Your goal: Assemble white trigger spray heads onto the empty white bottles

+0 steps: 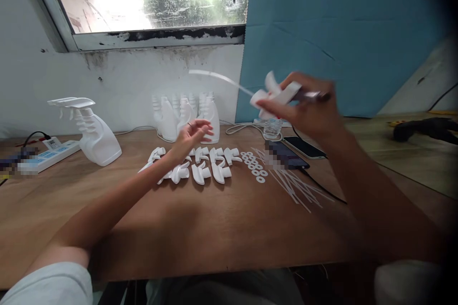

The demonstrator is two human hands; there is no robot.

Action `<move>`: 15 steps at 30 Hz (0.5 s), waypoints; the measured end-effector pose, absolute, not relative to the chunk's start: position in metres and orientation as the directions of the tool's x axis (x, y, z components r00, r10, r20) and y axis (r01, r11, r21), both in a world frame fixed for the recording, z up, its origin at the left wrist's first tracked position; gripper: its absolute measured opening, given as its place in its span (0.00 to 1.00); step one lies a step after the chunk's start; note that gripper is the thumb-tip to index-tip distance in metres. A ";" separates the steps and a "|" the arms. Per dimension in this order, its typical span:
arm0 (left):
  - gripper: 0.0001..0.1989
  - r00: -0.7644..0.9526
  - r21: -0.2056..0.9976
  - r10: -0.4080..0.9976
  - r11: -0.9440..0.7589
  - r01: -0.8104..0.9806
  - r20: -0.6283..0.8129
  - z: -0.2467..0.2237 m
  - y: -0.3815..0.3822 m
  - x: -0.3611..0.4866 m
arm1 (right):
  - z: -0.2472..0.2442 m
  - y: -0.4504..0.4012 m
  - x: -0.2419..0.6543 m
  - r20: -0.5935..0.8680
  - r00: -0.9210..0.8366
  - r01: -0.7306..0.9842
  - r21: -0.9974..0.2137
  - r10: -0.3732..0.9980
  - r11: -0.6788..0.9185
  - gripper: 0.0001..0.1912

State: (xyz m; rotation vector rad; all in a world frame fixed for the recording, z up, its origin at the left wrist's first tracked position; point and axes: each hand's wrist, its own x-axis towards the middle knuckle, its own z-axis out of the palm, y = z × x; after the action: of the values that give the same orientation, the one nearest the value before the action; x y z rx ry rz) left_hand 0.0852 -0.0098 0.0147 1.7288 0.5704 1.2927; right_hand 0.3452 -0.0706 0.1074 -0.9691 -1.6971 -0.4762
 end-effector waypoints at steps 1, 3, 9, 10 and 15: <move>0.18 0.433 0.882 0.769 -0.422 -0.209 0.470 0.011 -0.027 0.092 | 0.095 -0.074 0.337 0.919 -0.186 0.786 -0.073 0.348 0.614 0.19; 0.23 0.565 0.925 0.734 -0.262 -0.276 0.376 0.001 -0.057 0.102 | 0.067 -0.082 0.322 0.863 -0.388 0.746 0.087 0.324 0.660 0.17; 0.50 0.683 0.957 0.675 -0.141 -0.252 0.279 -0.024 -0.107 0.109 | 0.008 -0.111 0.288 0.787 -0.523 0.654 0.123 0.328 0.747 0.10; 0.52 0.661 0.960 0.703 -0.126 -0.248 0.263 -0.027 -0.110 0.108 | 0.005 -0.114 0.286 0.750 -0.568 0.596 0.093 0.338 0.797 0.09; 0.34 0.508 0.961 0.831 -0.108 -0.255 0.228 -0.037 -0.117 0.101 | 0.001 -0.116 0.293 0.634 -0.739 0.361 0.089 0.226 0.928 0.12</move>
State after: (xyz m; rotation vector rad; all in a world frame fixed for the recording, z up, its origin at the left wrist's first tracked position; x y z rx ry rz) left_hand 0.1010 -0.1174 -0.0374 1.3862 0.5472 0.9983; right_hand 0.2930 -0.1159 0.0013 -0.4155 -2.4309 -0.2719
